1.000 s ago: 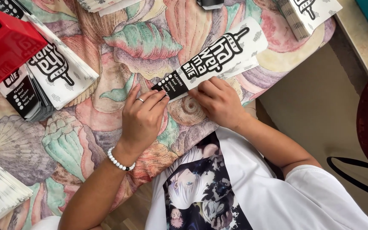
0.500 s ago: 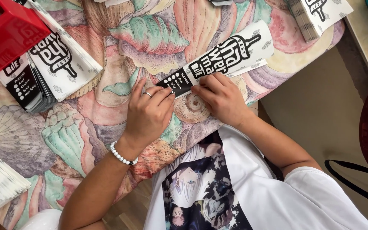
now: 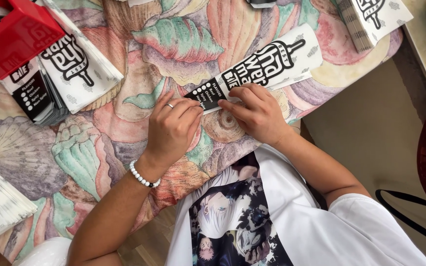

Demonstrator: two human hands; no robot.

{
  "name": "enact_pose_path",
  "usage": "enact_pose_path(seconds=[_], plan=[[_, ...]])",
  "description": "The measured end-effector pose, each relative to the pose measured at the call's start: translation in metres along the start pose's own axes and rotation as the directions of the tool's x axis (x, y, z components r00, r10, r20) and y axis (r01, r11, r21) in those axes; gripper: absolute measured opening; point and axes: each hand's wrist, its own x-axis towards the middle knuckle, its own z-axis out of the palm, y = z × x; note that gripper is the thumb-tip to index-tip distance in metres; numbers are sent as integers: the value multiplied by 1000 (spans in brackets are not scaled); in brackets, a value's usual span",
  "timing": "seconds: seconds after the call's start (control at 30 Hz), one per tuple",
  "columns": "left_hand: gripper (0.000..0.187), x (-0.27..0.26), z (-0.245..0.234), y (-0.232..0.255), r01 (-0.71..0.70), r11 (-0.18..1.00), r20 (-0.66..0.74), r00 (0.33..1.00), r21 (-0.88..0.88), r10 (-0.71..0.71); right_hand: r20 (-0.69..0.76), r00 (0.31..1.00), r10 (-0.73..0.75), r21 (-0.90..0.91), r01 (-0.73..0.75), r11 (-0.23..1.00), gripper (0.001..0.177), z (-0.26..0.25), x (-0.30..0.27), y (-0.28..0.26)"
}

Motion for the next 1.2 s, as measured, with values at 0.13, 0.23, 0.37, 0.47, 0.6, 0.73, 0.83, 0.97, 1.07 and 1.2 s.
enact_pose_path(seconds=[0.13, 0.23, 0.37, 0.47, 0.6, 0.73, 0.83, 0.97, 1.07, 1.2], plan=[[9, 0, -1, 3, 20, 999, -3, 1000, -39, -20, 0, 1000, -21, 1, 21, 1000, 14, -8, 1, -3], [11, 4, -5, 1, 0, 993, 13, 1000, -115, 1, 22, 999, -49, 28, 49, 998, 17, -12, 7, -3], [9, 4, -5, 0, -85, 996, 47, 995, -23, 86, 88, 996, 6, 79, -13, 997, 15, -10, 7, 0], [6, 3, -4, 0, -104, 994, 72, 992, 14, 103, 121, 992, 34, 127, -50, 991, 14, -11, 7, 1], [8, 4, -9, -1, -123, 992, 121, 986, 23, 119, 151, 987, 49, 181, -76, 981, 13, -15, 8, 2], [9, 8, -14, -1, -135, 991, 134, 982, 25, 131, 161, 985, 56, 148, -81, 986, 10, -15, 2, 4], [9, 9, -15, 1, -119, 992, 157, 981, 32, 113, 165, 986, 18, 118, -37, 992, 15, -16, 5, 5], [11, 14, -18, 2, -60, 996, 187, 981, 72, 46, 189, 982, -2, 136, -24, 990, 19, -24, 14, 5], [9, 13, -16, -3, -71, 993, 150, 987, 93, 57, 196, 980, -11, 92, -7, 996, 21, -23, 14, 7], [12, 13, -11, -7, -157, 979, 76, 986, 131, 148, 191, 981, -33, 34, 27, 999, 22, -23, 15, 8]])
